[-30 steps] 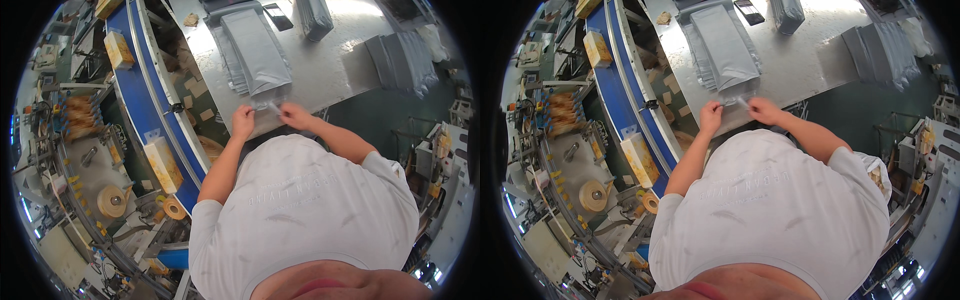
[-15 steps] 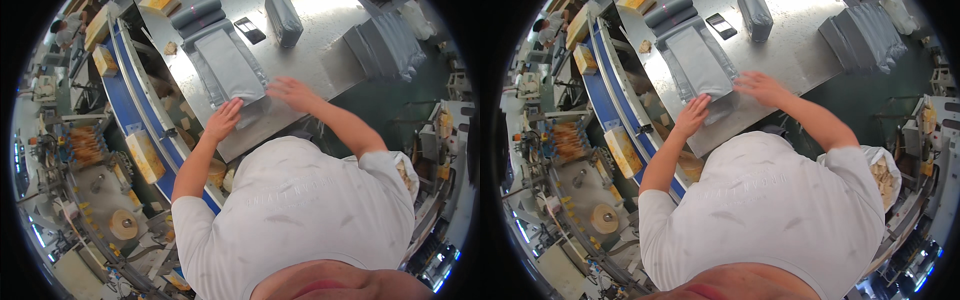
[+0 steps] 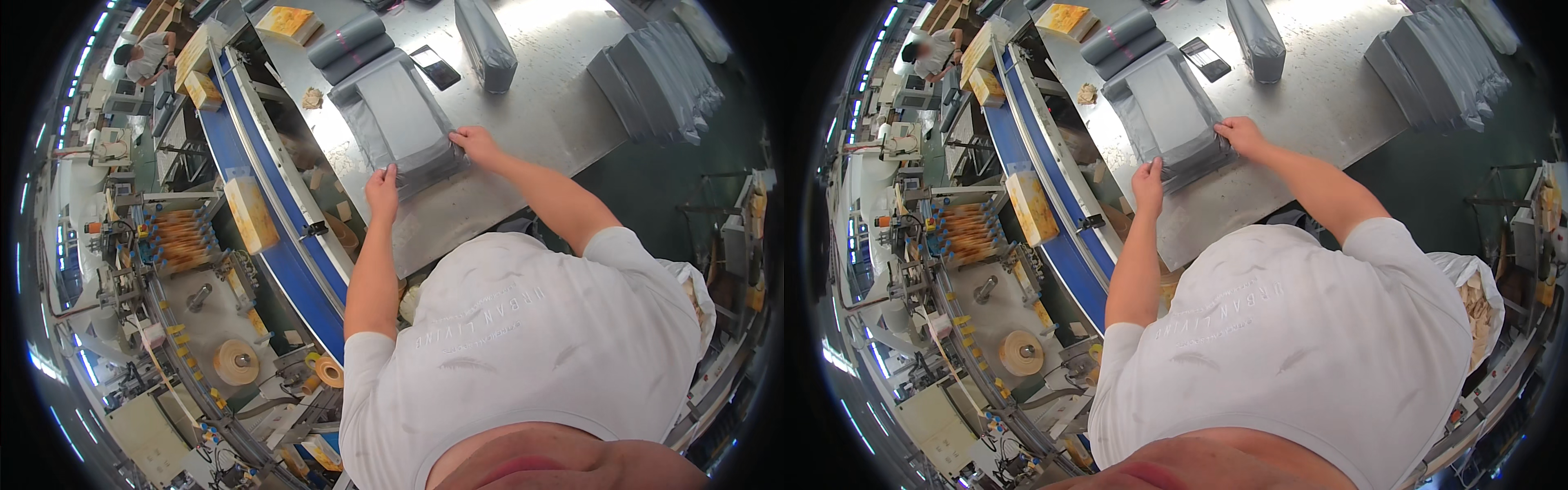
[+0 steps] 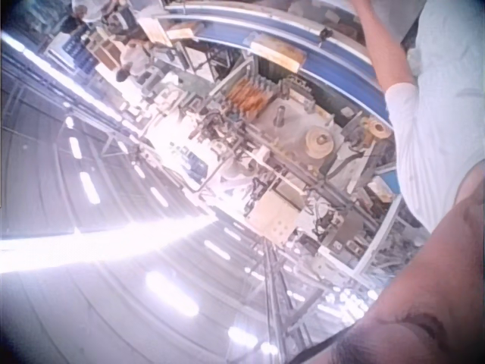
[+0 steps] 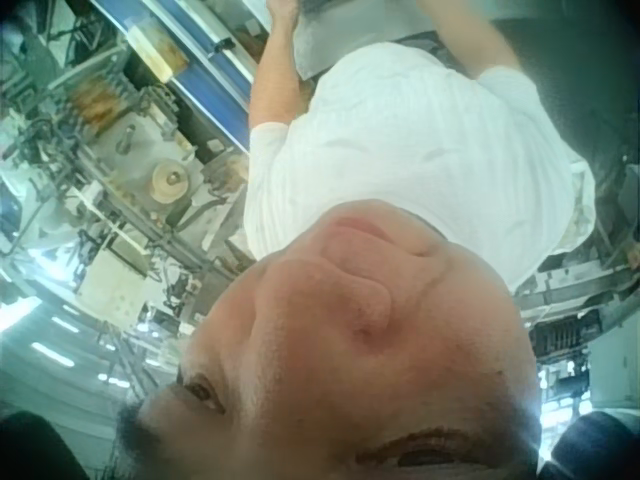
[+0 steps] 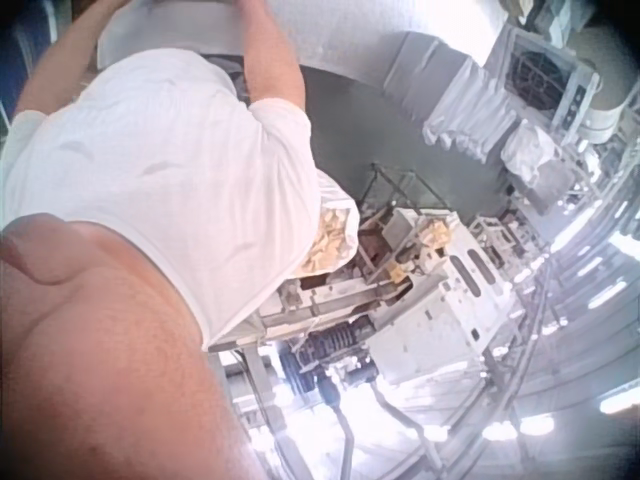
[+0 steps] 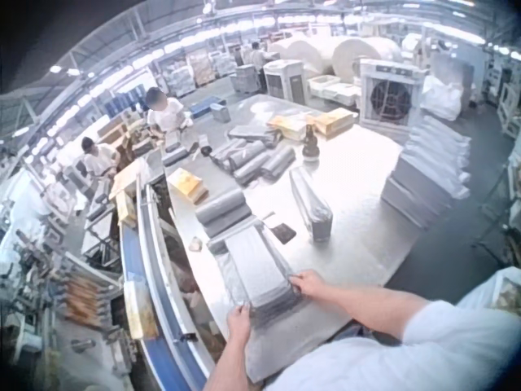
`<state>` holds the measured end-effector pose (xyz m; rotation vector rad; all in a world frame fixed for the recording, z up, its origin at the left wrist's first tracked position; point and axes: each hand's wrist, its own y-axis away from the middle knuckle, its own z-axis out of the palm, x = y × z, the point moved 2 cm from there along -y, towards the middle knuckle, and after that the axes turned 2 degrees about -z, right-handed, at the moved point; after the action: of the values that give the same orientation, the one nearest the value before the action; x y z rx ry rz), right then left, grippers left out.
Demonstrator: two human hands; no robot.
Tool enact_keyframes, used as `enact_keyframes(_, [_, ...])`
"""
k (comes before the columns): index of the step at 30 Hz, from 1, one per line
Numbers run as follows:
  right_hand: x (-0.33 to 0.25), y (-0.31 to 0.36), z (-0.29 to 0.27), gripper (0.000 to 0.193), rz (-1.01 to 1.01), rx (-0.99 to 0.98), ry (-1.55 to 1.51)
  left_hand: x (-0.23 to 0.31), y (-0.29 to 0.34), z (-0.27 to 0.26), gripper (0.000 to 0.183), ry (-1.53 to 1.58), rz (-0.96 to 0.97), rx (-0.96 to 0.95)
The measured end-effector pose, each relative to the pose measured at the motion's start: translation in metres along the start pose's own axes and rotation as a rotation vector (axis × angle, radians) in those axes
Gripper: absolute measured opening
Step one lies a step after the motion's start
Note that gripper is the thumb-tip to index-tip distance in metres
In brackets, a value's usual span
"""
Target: The person picks up books from a moving conveyor belt and places them into grey poly mailer bags on a metal table. They fold the top of the bags to seal them and stack the finished packages.
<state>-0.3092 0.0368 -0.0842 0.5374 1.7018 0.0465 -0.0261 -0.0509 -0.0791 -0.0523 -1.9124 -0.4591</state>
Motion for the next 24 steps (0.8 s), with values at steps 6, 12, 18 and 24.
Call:
enact_keyframes(6, [0.014,0.005,0.024,0.045,-0.064,0.396,-0.011,-0.007,0.018,0.025,0.032,0.055,0.113,0.376])
enact_keyframes(12, [-0.007,0.012,0.039,0.061,-0.148,0.255,0.046,0.005,0.050,0.075,0.085,-0.075,0.359,-0.064])
enact_keyframes(18, [0.031,0.068,-0.128,0.059,0.145,-0.147,0.193,0.014,0.114,0.082,0.053,-0.335,0.509,-0.571])
enact_keyframes(24, [0.028,0.180,-0.290,0.059,-0.200,0.544,0.836,0.093,0.091,0.051,0.029,-0.233,0.571,-0.248])
